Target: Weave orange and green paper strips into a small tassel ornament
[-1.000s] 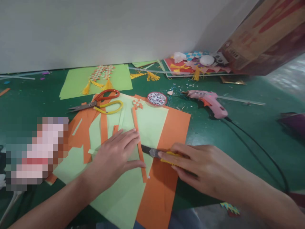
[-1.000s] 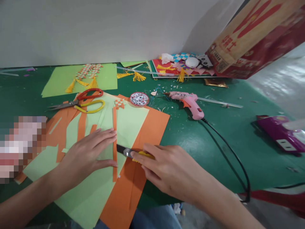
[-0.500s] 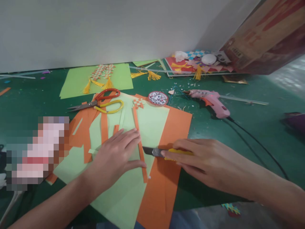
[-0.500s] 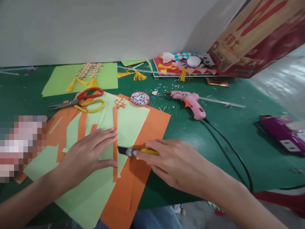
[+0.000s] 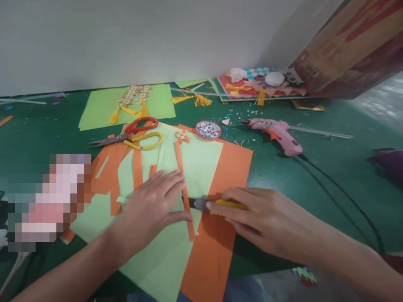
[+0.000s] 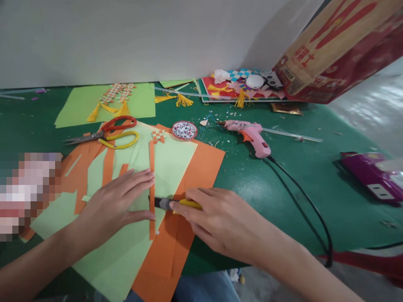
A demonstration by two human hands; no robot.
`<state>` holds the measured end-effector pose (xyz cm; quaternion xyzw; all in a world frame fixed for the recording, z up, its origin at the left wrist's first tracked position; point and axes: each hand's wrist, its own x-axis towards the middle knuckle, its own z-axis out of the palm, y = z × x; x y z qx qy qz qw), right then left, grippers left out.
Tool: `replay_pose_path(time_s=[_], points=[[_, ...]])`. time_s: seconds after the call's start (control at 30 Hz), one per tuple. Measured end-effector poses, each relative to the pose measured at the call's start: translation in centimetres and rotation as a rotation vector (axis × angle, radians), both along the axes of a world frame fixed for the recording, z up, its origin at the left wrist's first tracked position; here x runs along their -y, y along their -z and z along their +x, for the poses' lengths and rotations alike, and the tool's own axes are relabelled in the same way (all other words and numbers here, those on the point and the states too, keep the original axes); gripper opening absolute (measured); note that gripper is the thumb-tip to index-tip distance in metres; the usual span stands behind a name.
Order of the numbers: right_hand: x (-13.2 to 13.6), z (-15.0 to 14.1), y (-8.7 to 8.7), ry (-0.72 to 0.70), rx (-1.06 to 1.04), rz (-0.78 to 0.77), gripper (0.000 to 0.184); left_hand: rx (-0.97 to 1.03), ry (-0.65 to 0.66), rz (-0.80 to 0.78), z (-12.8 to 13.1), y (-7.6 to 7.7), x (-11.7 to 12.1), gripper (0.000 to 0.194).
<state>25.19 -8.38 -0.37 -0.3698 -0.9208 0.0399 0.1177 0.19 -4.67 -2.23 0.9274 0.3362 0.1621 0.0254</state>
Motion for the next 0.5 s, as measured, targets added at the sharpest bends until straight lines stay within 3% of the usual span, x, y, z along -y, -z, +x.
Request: replay_pose_path(time_s=[0.5], points=[[0.59,0.22,0.29,0.028,0.002,0.024,0.039,-0.041,0.006,0.011,-0.04,-0.18,-0.07,0.055]])
